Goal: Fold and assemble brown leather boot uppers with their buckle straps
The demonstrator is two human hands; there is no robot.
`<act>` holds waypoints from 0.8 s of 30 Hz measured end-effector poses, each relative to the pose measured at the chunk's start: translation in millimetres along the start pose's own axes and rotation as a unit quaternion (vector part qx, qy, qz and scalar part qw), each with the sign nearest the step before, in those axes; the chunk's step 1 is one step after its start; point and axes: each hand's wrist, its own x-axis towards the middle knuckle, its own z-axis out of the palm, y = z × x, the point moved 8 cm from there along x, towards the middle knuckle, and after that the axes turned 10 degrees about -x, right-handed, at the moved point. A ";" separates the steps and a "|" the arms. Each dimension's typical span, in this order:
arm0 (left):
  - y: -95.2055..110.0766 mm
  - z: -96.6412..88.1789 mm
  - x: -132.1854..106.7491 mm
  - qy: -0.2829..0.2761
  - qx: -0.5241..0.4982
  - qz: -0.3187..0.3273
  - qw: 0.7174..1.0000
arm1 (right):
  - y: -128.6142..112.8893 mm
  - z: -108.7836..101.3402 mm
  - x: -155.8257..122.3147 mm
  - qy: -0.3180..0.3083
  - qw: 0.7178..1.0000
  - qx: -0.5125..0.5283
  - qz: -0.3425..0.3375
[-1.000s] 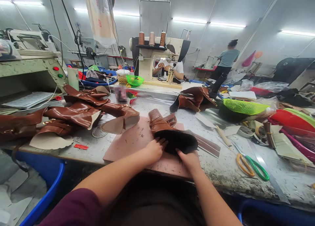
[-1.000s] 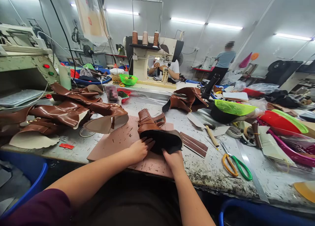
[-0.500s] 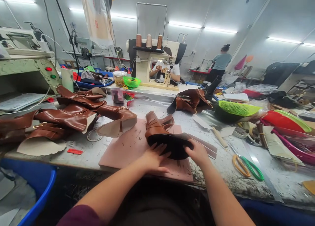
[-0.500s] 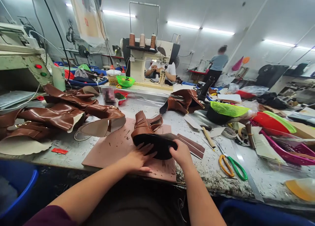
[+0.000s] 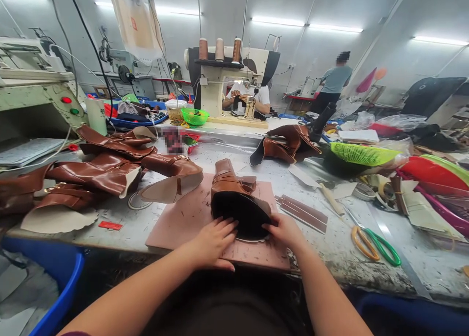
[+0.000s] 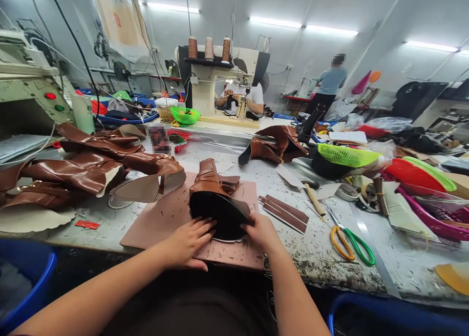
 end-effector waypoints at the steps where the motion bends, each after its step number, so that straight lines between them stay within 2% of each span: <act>1: 2.8 1.4 2.9 0.004 -0.007 -0.001 1.000 | 2.9 -1.1 -0.2 -0.003 1.000 0.004 0.008; 5: 8.1 5.4 11.8 0.013 -0.015 -0.031 0.999 | 9.9 -0.3 0.3 -0.038 0.999 0.025 0.029; 10: 19.5 11.1 18.1 -0.005 -0.040 0.010 0.999 | 18.6 7.3 4.2 -0.072 0.996 0.017 0.058; 14: 20.0 11.3 29.5 -0.001 -0.041 -0.005 0.999 | 22.2 11.8 7.8 -0.073 0.995 -0.015 0.063; 18: 31.0 12.4 48.2 -0.013 -0.051 0.032 0.998 | 20.9 2.8 8.2 -0.019 0.997 -0.060 0.047; 21: 30.9 12.7 62.0 -0.033 -0.070 0.008 0.997 | 16.0 -7.2 -2.5 0.056 0.994 -0.087 0.022; 24: 30.3 12.1 71.4 -0.037 -0.067 -0.004 0.997 | 4.6 -5.0 -24.0 0.118 0.987 -0.100 -0.037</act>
